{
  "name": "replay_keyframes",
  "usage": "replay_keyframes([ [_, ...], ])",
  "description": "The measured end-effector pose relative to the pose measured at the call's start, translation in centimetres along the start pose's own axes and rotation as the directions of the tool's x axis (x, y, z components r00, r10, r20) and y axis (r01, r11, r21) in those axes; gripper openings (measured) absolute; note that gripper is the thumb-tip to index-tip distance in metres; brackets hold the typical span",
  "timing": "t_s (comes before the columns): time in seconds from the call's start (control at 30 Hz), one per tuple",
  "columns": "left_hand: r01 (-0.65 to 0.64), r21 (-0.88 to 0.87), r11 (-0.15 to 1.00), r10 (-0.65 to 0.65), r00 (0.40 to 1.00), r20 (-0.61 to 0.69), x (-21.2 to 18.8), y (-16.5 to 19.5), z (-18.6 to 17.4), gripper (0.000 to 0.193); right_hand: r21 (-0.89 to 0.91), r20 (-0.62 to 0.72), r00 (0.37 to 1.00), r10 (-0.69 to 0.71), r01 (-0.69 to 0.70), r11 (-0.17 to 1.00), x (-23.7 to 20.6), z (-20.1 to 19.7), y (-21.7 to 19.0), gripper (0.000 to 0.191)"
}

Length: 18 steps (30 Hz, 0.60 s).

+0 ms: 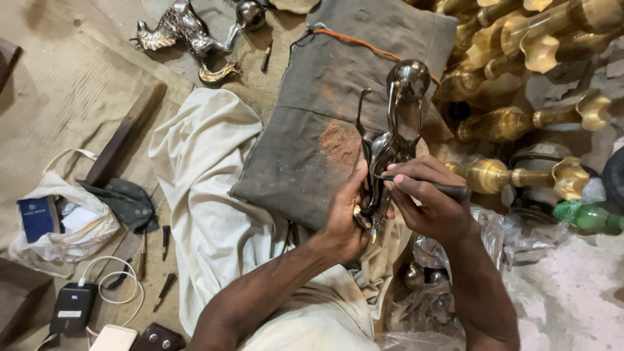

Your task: The person sits on the floor holding a brass horse figurine against a padded sandbag and works its surface with a small punch tool, tapping the tool with a wooden mallet to press and refine details into the metal. They reposition and turn the figurine repeatedly to reach different areas, including the mane and legs.

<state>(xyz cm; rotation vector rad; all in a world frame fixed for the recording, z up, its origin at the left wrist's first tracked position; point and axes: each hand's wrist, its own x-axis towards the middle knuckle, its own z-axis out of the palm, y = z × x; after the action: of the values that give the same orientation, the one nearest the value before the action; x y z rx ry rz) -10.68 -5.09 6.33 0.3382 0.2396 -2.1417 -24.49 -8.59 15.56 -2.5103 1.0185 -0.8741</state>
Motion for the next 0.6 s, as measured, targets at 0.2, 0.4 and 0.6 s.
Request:
replay_keyframes([
  [0.2,0.013,-0.009,1.0,-0.012,0.999,0.043,-0.4,0.4,-0.1,0.042,0.001,-0.036,0.999,0.015,-0.015,1.0,-0.9,0.8,-0.2,0.032],
  [0.4,-0.009,0.007,1.0,0.009,1.0,0.018,-0.4,0.5,-0.5,0.041,0.036,-0.101,0.994,0.049,-0.046,0.998,-1.8,1.8,-0.3,0.035],
  [0.6,-0.006,-0.04,0.999,0.006,1.0,-0.008,-0.4,0.3,-1.5,0.038,0.088,-0.179,0.982,0.067,-0.052,0.995,-2.8,2.8,-0.7,0.035],
])
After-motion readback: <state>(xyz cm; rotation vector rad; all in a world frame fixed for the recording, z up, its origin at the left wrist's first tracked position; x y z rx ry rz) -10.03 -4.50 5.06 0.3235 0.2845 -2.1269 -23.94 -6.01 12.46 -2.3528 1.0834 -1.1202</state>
